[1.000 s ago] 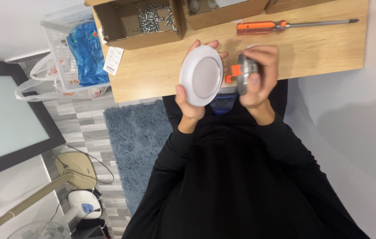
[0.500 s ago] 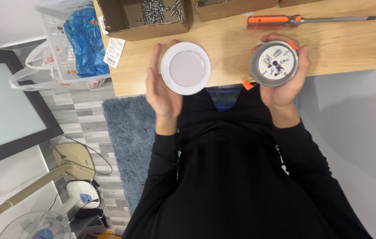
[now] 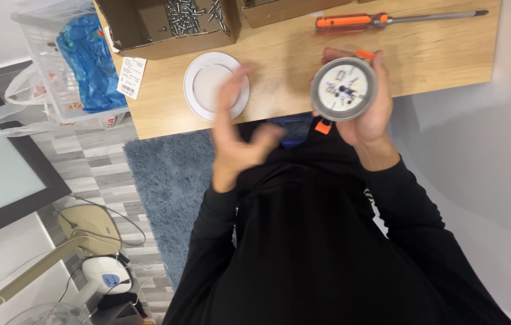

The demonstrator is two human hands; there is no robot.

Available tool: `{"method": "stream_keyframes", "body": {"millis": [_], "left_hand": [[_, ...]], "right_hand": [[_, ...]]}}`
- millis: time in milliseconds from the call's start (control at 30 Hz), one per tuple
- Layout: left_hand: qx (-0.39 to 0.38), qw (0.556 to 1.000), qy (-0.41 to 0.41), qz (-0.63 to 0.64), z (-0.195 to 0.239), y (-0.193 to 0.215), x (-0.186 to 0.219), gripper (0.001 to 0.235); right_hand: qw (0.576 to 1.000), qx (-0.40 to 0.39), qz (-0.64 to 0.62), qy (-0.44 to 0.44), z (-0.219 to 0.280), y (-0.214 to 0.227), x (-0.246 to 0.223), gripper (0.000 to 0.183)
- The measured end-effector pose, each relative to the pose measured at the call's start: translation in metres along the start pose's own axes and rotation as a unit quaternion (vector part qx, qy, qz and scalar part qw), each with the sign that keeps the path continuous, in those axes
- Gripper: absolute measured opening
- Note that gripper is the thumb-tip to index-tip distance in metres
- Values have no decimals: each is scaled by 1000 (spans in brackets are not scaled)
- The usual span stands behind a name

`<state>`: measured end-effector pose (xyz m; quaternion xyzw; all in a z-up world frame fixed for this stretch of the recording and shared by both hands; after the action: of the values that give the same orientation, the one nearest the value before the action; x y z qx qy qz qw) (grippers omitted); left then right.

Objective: Disassembling a circular LED light fixture by removing screws with a screwdriver and separating the components.

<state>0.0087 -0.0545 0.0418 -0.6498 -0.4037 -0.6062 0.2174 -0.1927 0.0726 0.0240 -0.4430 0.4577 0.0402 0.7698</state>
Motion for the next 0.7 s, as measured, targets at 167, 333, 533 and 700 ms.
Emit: {"method": "stream_keyframes", "body": {"millis": [167, 333, 533, 700], "left_hand": [[-178, 982, -34, -60, -9, -52, -6, 133], [-138, 987, -72, -31, -16, -67, -19, 97], [-95, 987, -50, -120, -23, -61, -29, 93], [-96, 985, -50, -132, -25, -62, -30, 91]], "right_hand": [[991, 62, 118, 14, 7, -7, 9, 63], [864, -161, 423, 220, 11, -6, -21, 32], [523, -257, 677, 449, -23, 22, -61, 23], [448, -259, 730, 447, -55, 37, -58, 32]]}}
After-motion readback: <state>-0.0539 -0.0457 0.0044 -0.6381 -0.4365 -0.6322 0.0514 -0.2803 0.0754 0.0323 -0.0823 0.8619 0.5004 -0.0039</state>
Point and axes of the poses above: each hand's wrist, its own z-axis away from the middle knuckle, its own y-axis out of the back of the hand, x = y × z, the point moved 1 cm from there along -z, towards the middle knuckle, and after that the axes turned 13 degrees about y, right-handed, at the moved point
